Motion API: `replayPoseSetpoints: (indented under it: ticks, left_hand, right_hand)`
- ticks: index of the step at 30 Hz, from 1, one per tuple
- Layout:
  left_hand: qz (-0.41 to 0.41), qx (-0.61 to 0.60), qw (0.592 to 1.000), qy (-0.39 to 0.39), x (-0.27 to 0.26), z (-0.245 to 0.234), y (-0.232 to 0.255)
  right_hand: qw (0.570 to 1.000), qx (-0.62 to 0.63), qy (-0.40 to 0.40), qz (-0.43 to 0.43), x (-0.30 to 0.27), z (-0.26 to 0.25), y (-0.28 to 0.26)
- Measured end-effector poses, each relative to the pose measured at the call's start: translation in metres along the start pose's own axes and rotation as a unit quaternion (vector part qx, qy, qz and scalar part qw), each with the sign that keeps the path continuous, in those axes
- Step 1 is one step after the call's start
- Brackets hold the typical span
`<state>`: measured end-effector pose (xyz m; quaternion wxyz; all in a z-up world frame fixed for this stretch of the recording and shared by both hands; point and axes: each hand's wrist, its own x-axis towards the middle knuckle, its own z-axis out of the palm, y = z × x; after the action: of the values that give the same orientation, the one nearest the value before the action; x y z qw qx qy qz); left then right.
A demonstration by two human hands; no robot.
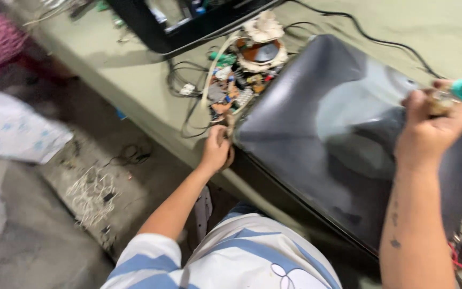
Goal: Cleaning a CRT tube with a cloth and handling electronic components
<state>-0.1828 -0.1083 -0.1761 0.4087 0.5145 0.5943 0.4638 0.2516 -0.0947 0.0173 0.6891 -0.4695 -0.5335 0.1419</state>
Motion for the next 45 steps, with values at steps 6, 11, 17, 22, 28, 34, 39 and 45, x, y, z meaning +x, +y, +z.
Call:
replayPoseSetpoints:
  ticks: [6,11,17,22,28,34,39,45]
  left_hand:
    - [0.018,0.056,0.998,-0.005,-0.013,-0.002,0.021]
    - [-0.060,-0.029,0.997,0.028,-0.010,-0.003,0.031]
    - [-0.181,0.029,0.976,-0.117,0.000,-0.028,0.085]
    - [-0.180,0.042,0.971,-0.150,-0.008,-0.031,0.091]
    - [-0.055,-0.057,0.993,-0.083,0.003,-0.023,0.022]
    - [-0.050,-0.039,0.997,-0.040,-0.005,-0.014,0.038]
    - [-0.067,-0.055,0.996,-0.018,-0.008,-0.007,0.029]
    - [-0.097,-0.148,0.982,0.065,-0.027,0.008,0.048]
  right_hand:
    - [1.000,0.016,0.002,0.012,0.002,0.010,-0.030]
    - [0.999,0.027,-0.032,0.012,0.003,0.009,-0.031]
    - [0.999,0.025,-0.028,0.008,0.007,0.011,-0.033]
    - [0.999,0.001,-0.025,0.027,0.001,0.010,-0.038]
    - [0.995,0.067,-0.007,-0.067,0.005,0.006,0.000]
    - [0.996,0.059,-0.007,-0.064,0.008,0.006,0.001]
    - [0.997,0.051,-0.014,-0.061,0.006,0.004,-0.003]
    - [0.997,0.041,-0.005,-0.064,0.005,0.007,-0.010]
